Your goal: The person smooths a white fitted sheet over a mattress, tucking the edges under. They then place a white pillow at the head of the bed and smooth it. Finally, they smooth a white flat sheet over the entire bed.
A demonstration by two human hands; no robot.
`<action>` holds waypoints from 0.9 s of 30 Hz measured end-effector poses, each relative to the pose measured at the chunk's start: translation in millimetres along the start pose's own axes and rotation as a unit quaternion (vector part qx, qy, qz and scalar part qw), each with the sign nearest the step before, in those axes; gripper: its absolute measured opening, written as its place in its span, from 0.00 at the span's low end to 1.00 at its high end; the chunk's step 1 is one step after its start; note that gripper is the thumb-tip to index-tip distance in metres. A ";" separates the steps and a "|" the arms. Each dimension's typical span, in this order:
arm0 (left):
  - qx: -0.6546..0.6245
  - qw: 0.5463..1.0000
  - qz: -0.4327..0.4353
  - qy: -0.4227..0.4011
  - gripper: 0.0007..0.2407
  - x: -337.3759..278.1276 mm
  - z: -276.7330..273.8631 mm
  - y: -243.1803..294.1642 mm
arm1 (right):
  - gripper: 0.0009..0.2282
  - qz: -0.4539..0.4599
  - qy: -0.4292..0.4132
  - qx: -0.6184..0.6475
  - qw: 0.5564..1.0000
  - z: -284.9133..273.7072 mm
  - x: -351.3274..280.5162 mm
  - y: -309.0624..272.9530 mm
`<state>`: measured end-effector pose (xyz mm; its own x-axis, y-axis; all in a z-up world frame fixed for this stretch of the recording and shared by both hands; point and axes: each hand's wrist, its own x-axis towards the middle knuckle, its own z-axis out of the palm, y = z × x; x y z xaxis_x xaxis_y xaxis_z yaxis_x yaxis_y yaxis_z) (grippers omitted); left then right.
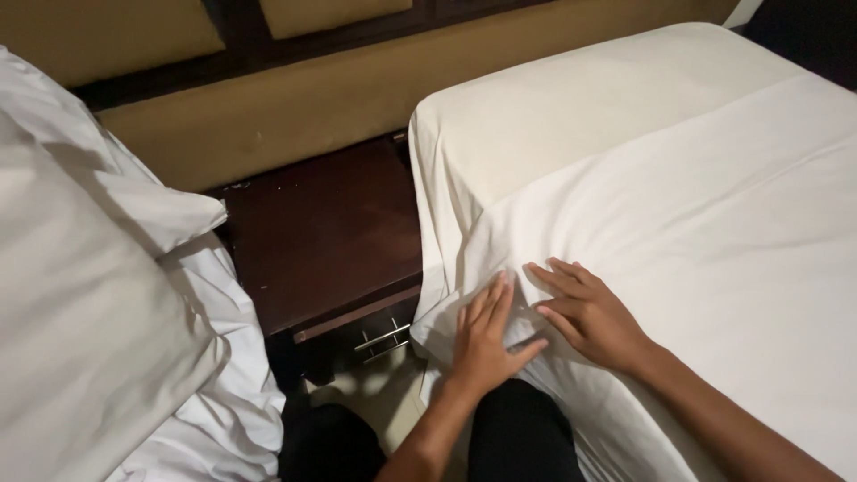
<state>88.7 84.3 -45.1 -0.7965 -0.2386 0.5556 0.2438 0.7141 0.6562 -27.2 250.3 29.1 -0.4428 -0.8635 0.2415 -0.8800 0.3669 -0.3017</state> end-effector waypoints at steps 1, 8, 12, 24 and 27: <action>0.001 1.000 -0.002 0.000 0.38 -5.6 7.6 -5.4 | 0.08 -0.001 -0.001 0.002 1.000 0.5 -0.4 -2.8; 0.106 0.992 0.022 0.058 0.14 -24.5 36.0 -27.0 | 0.21 -0.060 -0.011 -0.048 0.997 -4.6 6.8 -15.0; 0.030 0.996 0.071 0.049 0.10 -27.8 19.0 -21.5 | 0.30 -0.040 -0.062 -0.142 0.987 -1.0 12.1 -21.4; 0.086 0.984 -0.153 0.036 0.16 0.6 9.0 -104.8 | 0.14 -0.019 -0.084 -0.096 0.992 -4.5 43.2 -19.6; 0.125 0.980 -0.118 0.101 0.14 9.0 0.0 -96.8 | 0.14 -0.039 -0.025 -0.146 0.988 12.5 76.2 -12.2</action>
<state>57.9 13.1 -103.5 -0.6828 -0.5234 0.5098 -0.0965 0.7563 0.6471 -48.1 175.8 39.7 -0.3698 -0.9061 0.2054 -0.9261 0.3771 -0.0038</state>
